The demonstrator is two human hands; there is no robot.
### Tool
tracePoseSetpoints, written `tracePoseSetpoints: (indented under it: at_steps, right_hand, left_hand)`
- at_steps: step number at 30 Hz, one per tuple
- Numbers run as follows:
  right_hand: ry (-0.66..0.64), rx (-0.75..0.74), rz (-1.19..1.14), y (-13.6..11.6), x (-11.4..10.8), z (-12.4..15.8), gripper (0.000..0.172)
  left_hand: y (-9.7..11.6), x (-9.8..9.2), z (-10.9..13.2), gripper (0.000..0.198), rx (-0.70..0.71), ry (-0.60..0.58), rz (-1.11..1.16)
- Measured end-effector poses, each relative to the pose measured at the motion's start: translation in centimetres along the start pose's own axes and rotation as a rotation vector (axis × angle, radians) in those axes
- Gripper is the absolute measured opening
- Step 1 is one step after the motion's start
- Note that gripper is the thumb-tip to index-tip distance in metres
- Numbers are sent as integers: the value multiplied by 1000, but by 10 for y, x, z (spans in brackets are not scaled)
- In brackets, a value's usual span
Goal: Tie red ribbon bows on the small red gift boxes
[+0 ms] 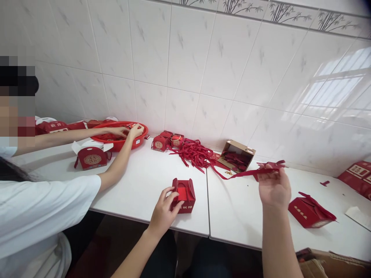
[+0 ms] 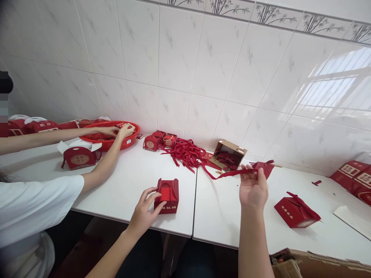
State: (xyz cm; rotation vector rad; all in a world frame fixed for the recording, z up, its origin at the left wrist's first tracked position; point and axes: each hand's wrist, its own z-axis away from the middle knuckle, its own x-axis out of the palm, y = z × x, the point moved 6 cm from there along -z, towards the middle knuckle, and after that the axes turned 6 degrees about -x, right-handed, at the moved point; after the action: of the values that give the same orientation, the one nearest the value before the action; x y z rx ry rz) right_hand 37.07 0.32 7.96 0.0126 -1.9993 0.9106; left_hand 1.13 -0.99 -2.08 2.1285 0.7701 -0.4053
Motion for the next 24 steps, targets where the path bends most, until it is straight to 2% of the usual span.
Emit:
tracePoseSetpoints:
  at_steps: [4, 7, 12, 16, 20, 22, 24]
  right_hand:
    - [34, -77, -43, -36, 0, 13, 20]
    - [-14, -138, -64, -62, 4, 24, 20]
    - [-101, -175, 2, -79, 13, 40, 10]
    - [-218, -121, 221, -56, 20, 49, 19]
    - [-403, 87, 397, -11, 26, 64, 34]
    - [-485, 193, 457, 12, 31, 75, 36]
    - [-575, 292, 502, 33, 37, 86, 37]
  left_hand:
    - [-7, -5, 3, 16, -18, 39, 24]
    - [-10, -6, 4, 11, -33, 41, 21]
    - [-5, -3, 7, 17, -19, -14, 66]
    - [2, -4, 15, 28, 26, -99, 95]
    - [8, -7, 26, 30, 74, -236, 7]
    - [11, -9, 30, 29, 94, -298, -7]
    - [15, -13, 32, 32, 140, -310, -3]
